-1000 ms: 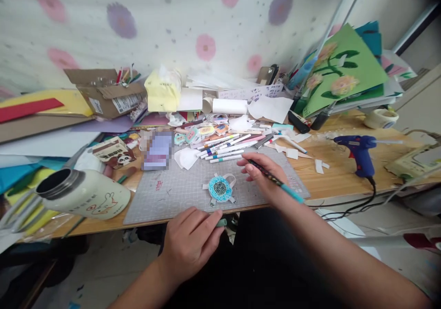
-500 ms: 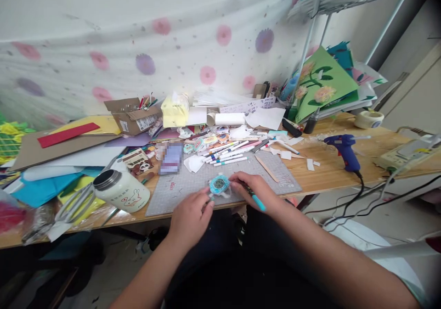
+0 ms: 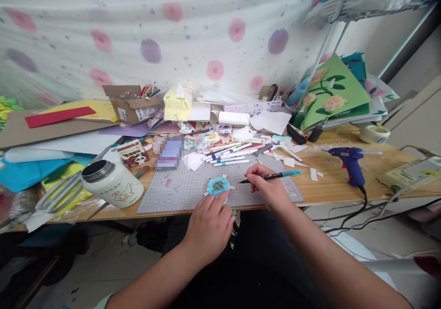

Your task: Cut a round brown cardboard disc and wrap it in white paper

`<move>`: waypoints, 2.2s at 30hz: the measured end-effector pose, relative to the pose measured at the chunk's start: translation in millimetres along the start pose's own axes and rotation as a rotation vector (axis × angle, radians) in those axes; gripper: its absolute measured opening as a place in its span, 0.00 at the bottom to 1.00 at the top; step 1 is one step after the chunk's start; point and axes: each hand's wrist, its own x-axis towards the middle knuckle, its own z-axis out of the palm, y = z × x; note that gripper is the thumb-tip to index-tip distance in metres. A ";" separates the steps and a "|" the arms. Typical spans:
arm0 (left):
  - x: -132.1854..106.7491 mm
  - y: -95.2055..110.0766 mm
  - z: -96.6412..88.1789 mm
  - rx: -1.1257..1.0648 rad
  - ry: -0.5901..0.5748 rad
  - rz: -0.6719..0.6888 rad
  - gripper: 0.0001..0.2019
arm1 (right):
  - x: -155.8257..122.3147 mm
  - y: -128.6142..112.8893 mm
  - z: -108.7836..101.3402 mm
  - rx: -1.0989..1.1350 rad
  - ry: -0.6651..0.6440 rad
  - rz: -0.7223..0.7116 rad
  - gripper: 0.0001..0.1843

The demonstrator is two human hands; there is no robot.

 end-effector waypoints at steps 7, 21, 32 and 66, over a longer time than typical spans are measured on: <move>-2.5 -16.0 8.2 -0.022 0.070 0.036 0.05 | 28.2 16.1 9.3 -0.057 -0.081 0.029 0.13; -2.9 -31.5 10.7 -0.143 0.115 0.047 0.05 | 23.4 8.6 18.4 -0.210 -0.102 0.018 0.16; -1.6 -34.8 21.1 -0.195 0.133 0.064 0.04 | 24.4 7.1 22.4 -0.315 -0.161 -0.031 0.16; -2.3 -36.5 26.6 -0.222 0.159 0.049 0.04 | 24.5 10.5 20.3 -0.285 -0.157 -0.032 0.15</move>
